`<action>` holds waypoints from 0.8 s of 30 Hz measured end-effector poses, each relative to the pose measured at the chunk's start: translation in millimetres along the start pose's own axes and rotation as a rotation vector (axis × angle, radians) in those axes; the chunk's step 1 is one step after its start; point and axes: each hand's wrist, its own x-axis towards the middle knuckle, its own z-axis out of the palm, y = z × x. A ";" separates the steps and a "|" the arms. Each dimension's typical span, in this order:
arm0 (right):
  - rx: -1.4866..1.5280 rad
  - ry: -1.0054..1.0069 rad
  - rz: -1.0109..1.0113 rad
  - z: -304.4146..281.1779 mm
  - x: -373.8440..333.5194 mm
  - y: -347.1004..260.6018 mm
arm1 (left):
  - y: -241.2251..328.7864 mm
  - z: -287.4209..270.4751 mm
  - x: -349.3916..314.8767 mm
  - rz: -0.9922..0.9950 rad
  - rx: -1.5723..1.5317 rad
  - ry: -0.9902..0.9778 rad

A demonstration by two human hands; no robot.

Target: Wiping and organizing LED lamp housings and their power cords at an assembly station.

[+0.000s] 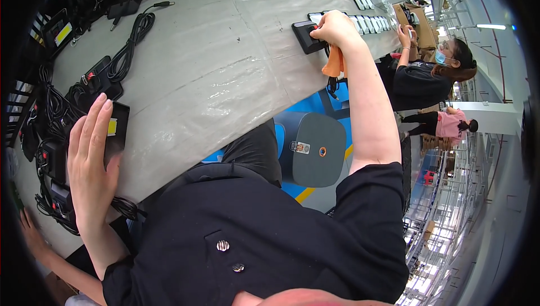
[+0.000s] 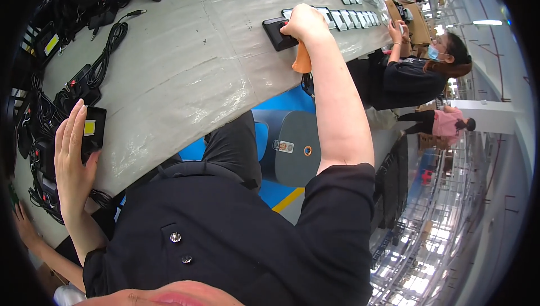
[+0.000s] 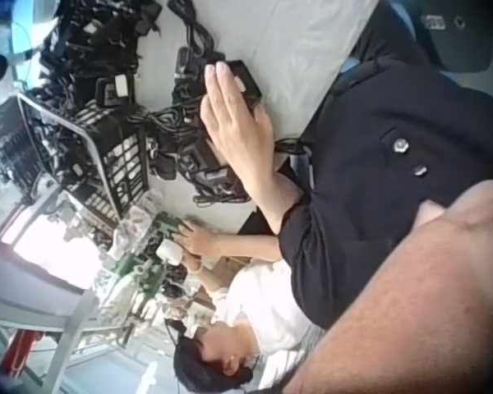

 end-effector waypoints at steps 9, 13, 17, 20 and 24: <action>0.201 -0.101 -0.242 -5.1 -72.6 -71.8 | -17.0 11.5 1.9 -0.007 -0.178 0.173; 0.250 0.001 -0.505 -0.7 -117.4 -151.3 | -15.7 18.2 -0.1 -0.030 -0.498 0.315; 0.288 -0.009 -0.642 -4.7 -160.1 -224.6 | -22.0 -6.9 17.4 0.084 -0.538 0.615; 0.263 -0.122 -0.604 -6.6 -164.8 -235.8 | -25.7 -36.2 45.2 0.127 -0.602 0.798; 0.333 -0.108 -0.637 -9.3 -164.3 -225.8 | 25.9 -100.5 100.4 -0.178 -0.623 0.877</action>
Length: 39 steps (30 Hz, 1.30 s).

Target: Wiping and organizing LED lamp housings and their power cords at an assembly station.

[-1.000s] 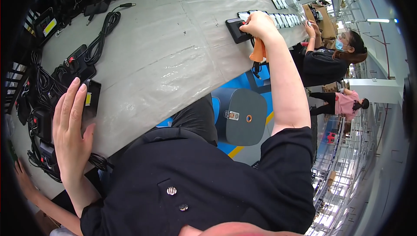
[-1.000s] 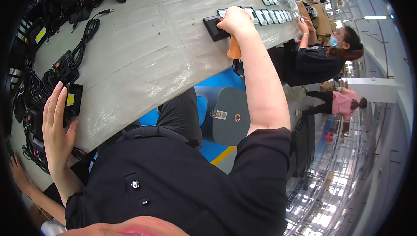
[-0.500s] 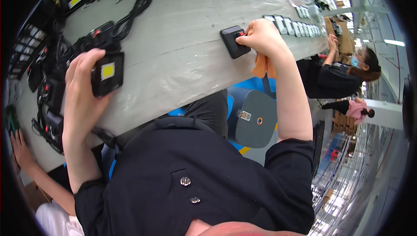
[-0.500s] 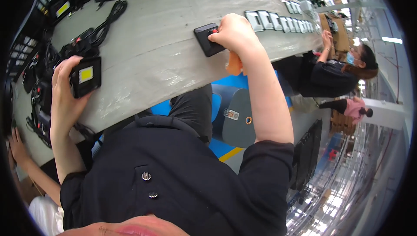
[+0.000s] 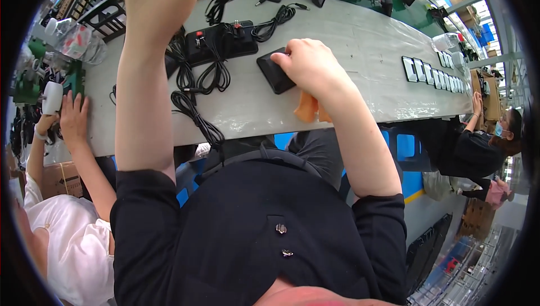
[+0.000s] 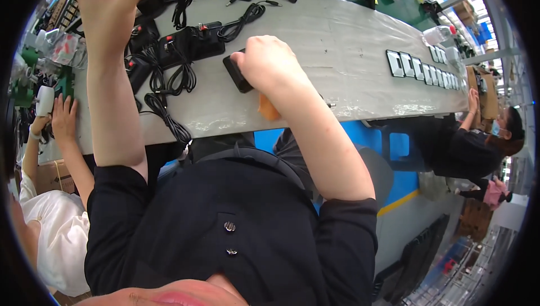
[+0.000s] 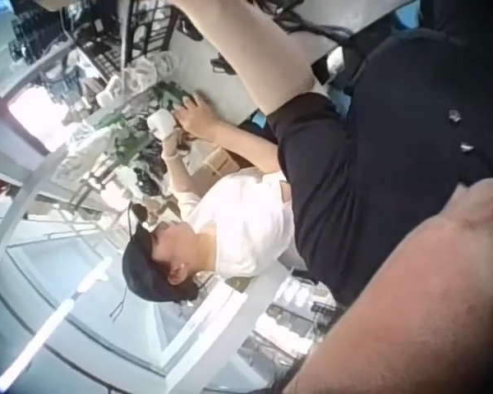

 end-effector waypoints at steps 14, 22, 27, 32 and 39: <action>1.593 0.761 -0.547 -70.8 -180.0 86.1 | 54.8 61.0 -93.9 0.213 -0.569 -0.635; 0.148 1.618 -0.379 -52.7 -179.8 81.4 | 84.6 111.6 -148.2 0.458 -0.479 -0.558; 0.782 1.326 -0.316 -33.1 -196.0 78.4 | 84.9 130.3 -154.5 0.536 -0.348 -0.491; 0.489 1.494 -0.208 -39.3 -207.9 110.9 | 93.8 130.4 -166.0 0.468 -0.387 -0.564; 0.516 1.306 -0.376 -31.7 -219.1 103.2 | 93.9 131.0 -168.7 0.413 -0.289 -0.644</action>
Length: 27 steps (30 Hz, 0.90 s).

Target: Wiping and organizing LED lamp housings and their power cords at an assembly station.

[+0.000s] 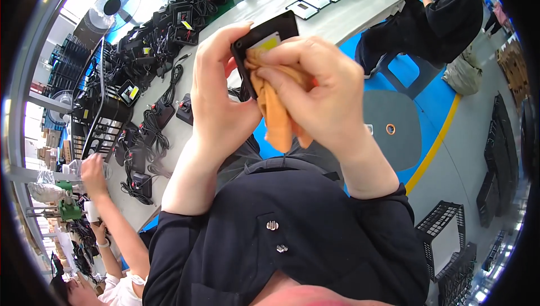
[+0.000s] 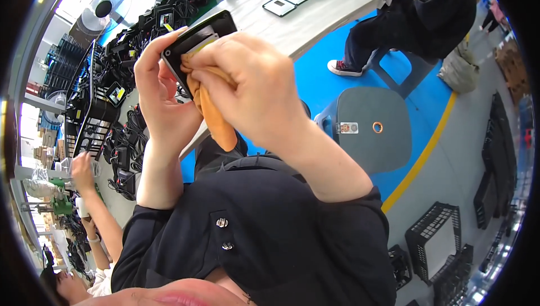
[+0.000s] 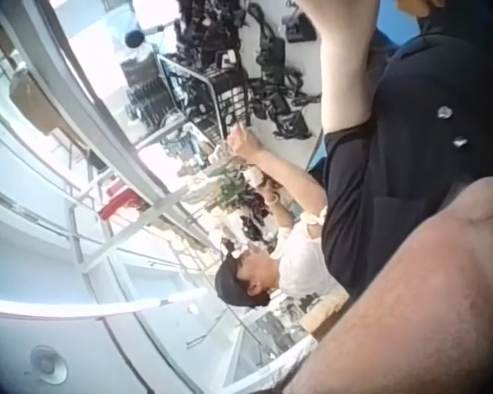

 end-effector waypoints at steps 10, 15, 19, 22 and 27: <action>0.903 0.210 0.591 -72.7 -24.8 6.5 | -3.8 -32.2 -0.9 -0.293 -0.798 -0.294; 0.402 0.170 0.353 -54.6 -15.0 -18.0 | -5.0 -28.6 -1.2 -0.308 -0.766 -0.300; -0.170 -0.108 -0.253 -30.0 6.0 -17.2 | -5.2 -25.3 -2.7 -0.213 -0.611 -0.253; -0.387 -0.294 -0.209 -18.0 3.6 -14.6 | -7.7 -27.7 -3.2 -0.185 -0.451 -0.305; -0.317 -0.280 0.020 -52.2 3.7 -27.9 | -11.6 -27.3 -11.3 -0.312 -0.646 -0.257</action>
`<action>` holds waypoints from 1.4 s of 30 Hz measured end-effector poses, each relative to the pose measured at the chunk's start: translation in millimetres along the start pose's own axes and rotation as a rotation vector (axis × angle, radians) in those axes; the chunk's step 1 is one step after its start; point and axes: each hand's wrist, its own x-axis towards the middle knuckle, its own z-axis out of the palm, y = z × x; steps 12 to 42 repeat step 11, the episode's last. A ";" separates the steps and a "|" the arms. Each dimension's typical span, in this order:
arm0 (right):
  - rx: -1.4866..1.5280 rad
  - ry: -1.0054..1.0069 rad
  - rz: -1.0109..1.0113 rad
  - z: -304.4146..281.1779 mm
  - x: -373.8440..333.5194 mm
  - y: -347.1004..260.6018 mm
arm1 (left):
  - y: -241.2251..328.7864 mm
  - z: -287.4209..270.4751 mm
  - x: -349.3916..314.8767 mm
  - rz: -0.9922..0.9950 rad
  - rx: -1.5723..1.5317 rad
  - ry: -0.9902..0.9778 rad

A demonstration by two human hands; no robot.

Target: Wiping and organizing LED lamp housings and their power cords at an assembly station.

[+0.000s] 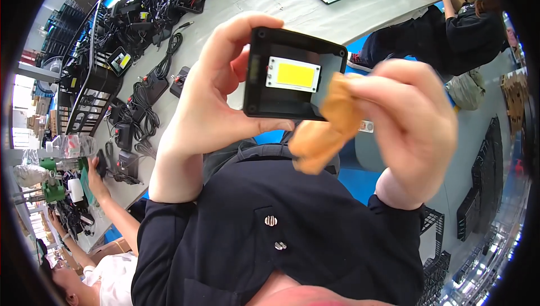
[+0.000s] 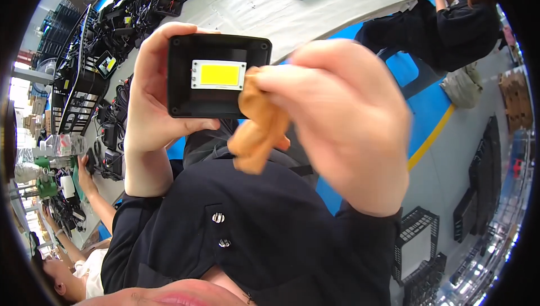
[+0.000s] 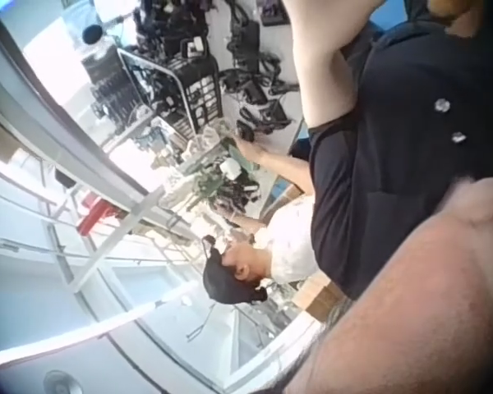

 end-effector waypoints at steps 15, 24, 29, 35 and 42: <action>0.081 0.050 0.307 23.9 -32.9 35.7 | -6.0 -3.1 14.5 -0.032 -0.044 -0.043; 0.081 0.050 0.307 23.9 -32.9 35.7 | -6.0 -3.1 14.5 -0.032 -0.044 -0.043; 0.081 0.050 0.307 23.9 -32.9 35.7 | -6.0 -3.1 14.5 -0.032 -0.044 -0.043; 0.081 0.050 0.307 23.9 -32.9 35.7 | -6.0 -3.1 14.5 -0.032 -0.044 -0.043; 0.081 0.050 0.307 23.9 -32.9 35.7 | -6.0 -3.1 14.5 -0.032 -0.044 -0.043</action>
